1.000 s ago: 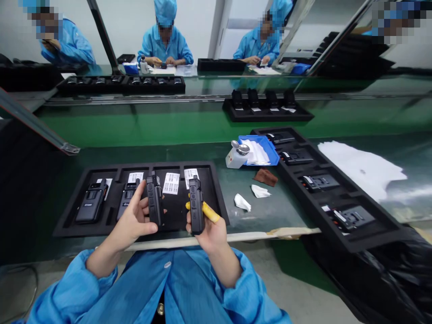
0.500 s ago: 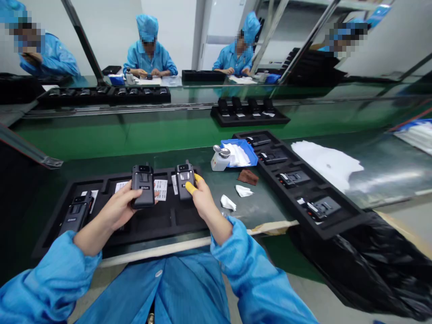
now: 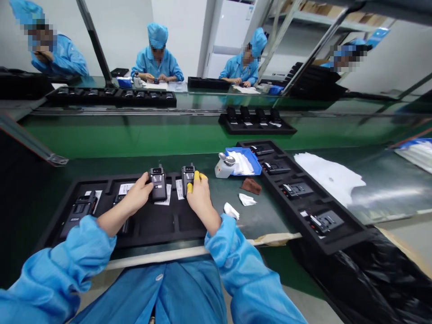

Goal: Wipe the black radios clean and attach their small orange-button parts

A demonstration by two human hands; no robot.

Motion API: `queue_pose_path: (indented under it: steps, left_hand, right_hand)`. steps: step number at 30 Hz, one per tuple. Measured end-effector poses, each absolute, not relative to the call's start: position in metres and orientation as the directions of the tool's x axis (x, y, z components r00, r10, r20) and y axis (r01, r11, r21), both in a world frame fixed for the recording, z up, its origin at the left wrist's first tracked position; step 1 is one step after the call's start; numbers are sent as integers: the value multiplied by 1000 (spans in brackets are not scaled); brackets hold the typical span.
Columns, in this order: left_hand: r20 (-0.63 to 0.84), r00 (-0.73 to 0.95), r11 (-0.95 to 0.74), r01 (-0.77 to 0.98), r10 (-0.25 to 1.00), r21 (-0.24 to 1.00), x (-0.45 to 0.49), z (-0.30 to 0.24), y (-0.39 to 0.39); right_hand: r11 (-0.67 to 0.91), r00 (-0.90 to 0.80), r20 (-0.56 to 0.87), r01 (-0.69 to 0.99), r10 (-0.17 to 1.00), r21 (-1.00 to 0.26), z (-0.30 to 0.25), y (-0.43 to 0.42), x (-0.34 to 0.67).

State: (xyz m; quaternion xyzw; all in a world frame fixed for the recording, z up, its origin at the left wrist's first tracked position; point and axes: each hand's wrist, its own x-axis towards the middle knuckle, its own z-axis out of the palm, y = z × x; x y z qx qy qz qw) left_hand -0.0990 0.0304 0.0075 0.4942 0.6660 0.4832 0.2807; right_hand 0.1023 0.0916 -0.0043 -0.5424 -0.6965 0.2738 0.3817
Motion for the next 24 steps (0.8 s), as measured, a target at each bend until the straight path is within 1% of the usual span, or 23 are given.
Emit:
queue_pose_path:
  steps: [3, 5, 6, 8, 10, 11, 13, 15, 16, 18, 20, 21, 22, 23, 24]
  left_hand:
    - [97, -359, 64, 412, 928, 909, -125, 22, -5]
    - [143, -371, 66, 497, 918, 865, -146, 29, -33]
    - [183, -382, 97, 609, 906, 787, -157, 31, -46]
    - [203, -443, 258, 773, 873, 579, -176, 30, -71]
    - [177, -547, 454, 803, 818, 386, -189, 26, -90]
    - [154, -592, 529, 789, 791, 312, -193, 23, -97]
    - [114, -629, 605, 773, 769, 190, -195, 20, -105]
    - [73, -615, 610, 789, 785, 75, -193, 19, -108]
    - [56, -596, 595, 803, 801, 44, -192, 20, -107]
    - [36, -573, 573, 820, 819, 19, -190, 21, -104]
    - [33, -568, 566, 822, 822, 58, -192, 22, -102]
    - [44, -577, 570, 814, 816, 113, -195, 22, -102]
    - [56, -593, 573, 795, 803, 200, -199, 21, -103]
    - [60, -613, 567, 759, 788, 319, -203, 20, -105]
    - [54, -639, 547, 696, 767, 465, -207, 18, -108]
  right_hand:
    - [352, -180, 306, 575, 935, -739, 7, 75, 101]
    - [467, -291, 366, 583, 884, -665, 15, 61, 92]
    - [530, -374, 376, 576, 848, -622, 18, 53, 84]
    - [630, -559, 320, 548, 765, -550, 24, 35, 60]
    - [686, -695, 190, 555, 693, -470, 27, 15, 31]
    - [701, -727, 126, 579, 675, -416, 28, 6, 17]
    - [719, -747, 37, 624, 664, -307, 26, -11, -6]
    - [720, -740, 5, 652, 672, -239, 21, -22, -20]
    - [713, -732, 1, 663, 681, -230, 19, -25, -24]
    - [680, -703, 0, 688, 711, -253, 14, -29, -30]
    - [649, -681, 2, 696, 732, -306, 13, -33, -33]
    - [643, -681, 7, 688, 732, -336, 13, -35, -35]
    - [641, -684, 14, 676, 729, -362, 13, -37, -37]
    - [642, -686, 26, 666, 727, -380, 13, -38, -38]
    - [640, -680, 41, 665, 732, -386, 13, -40, -40]
